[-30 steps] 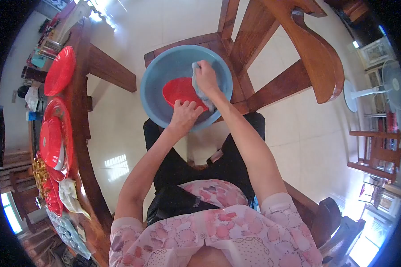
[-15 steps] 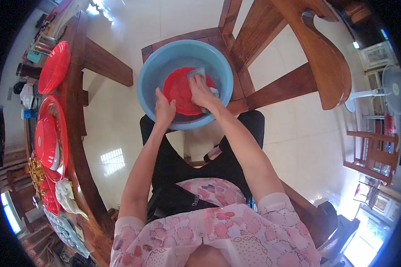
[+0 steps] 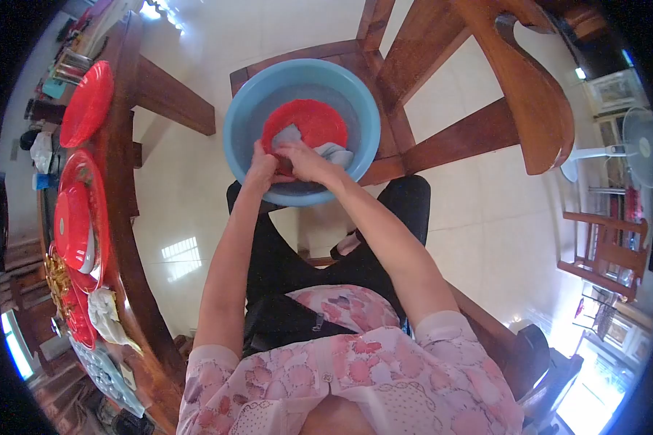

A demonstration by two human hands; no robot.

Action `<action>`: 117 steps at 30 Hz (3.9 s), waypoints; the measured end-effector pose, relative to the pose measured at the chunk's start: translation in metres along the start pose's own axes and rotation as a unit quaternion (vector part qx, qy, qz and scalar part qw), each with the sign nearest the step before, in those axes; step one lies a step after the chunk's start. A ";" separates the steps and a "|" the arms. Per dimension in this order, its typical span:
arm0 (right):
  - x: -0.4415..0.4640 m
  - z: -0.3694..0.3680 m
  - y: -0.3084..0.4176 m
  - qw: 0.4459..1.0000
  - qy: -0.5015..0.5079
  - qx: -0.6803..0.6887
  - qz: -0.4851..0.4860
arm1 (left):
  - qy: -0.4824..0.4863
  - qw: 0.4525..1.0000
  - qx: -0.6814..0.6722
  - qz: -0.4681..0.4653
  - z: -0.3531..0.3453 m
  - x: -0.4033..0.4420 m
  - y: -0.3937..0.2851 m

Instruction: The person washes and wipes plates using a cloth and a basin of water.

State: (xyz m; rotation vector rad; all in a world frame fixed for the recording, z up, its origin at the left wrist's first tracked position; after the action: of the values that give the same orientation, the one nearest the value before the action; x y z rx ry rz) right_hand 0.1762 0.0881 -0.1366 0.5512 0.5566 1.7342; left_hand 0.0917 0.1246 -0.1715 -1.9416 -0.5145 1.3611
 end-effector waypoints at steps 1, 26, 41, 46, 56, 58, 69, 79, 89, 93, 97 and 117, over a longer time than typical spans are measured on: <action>-0.006 0.004 0.007 1.000 0.002 -0.001 -0.001 | -0.005 1.000 -0.001 0.003 0.000 -0.001 0.001; 0.008 0.008 -0.018 0.963 -0.047 -0.256 -0.077 | -0.006 0.999 0.037 -0.011 -0.005 -0.004 0.000; 0.023 0.109 0.023 0.975 -0.186 0.116 -0.029 | -0.011 0.995 0.033 -0.090 -0.018 -0.022 -0.020; 0.028 0.049 0.029 0.964 -0.135 -0.209 0.099 | -0.014 0.972 0.110 -0.205 -0.017 -0.026 -0.026; 0.042 0.071 0.018 0.919 -0.066 -0.386 0.051 | -0.010 0.959 0.146 -0.241 -0.024 -0.042 -0.037; 0.043 0.084 -0.013 0.929 -0.135 -0.339 -0.057 | 0.013 0.961 0.170 -0.220 -0.026 -0.047 -0.036; -0.004 0.107 -0.072 0.935 -0.150 -0.219 -0.237 | -0.055 0.889 0.271 -0.366 -0.029 -0.060 -0.041; 0.012 0.078 0.072 0.880 -0.217 -0.394 0.156 | -0.042 0.921 0.110 -0.371 -0.019 -0.049 -0.038; 0.019 0.098 -0.007 0.941 -0.213 -0.246 -0.088 | -0.086 0.887 0.240 -0.384 -0.017 -0.053 -0.039; -0.014 0.088 -0.084 0.930 -0.048 -0.076 -0.356 | -0.084 0.868 0.239 -0.427 -0.021 -0.060 -0.041; -0.024 0.066 -0.111 0.932 -0.070 -0.100 -0.340 | -0.067 0.890 0.203 -0.403 -0.018 -0.054 -0.040; 0.032 0.083 0.048 0.913 -0.216 -0.343 0.051 | -0.142 0.874 0.197 -0.420 -0.005 -0.046 -0.036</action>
State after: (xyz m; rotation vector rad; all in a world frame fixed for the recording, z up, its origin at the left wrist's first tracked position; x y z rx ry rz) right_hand 0.1852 0.1161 -0.0396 0.4331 -0.3993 1.6926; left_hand 0.0823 0.1170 -0.1141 -0.9745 -0.9888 1.0434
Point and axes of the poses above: each hand's wrist, its own x-axis towards the middle knuckle, its own z-axis out of the back of the hand, y = z × x, the point moved 7 cm from there along x, towards the middle knuckle, and after that the axes turned 12 degrees about -x, right-handed, at the moved point
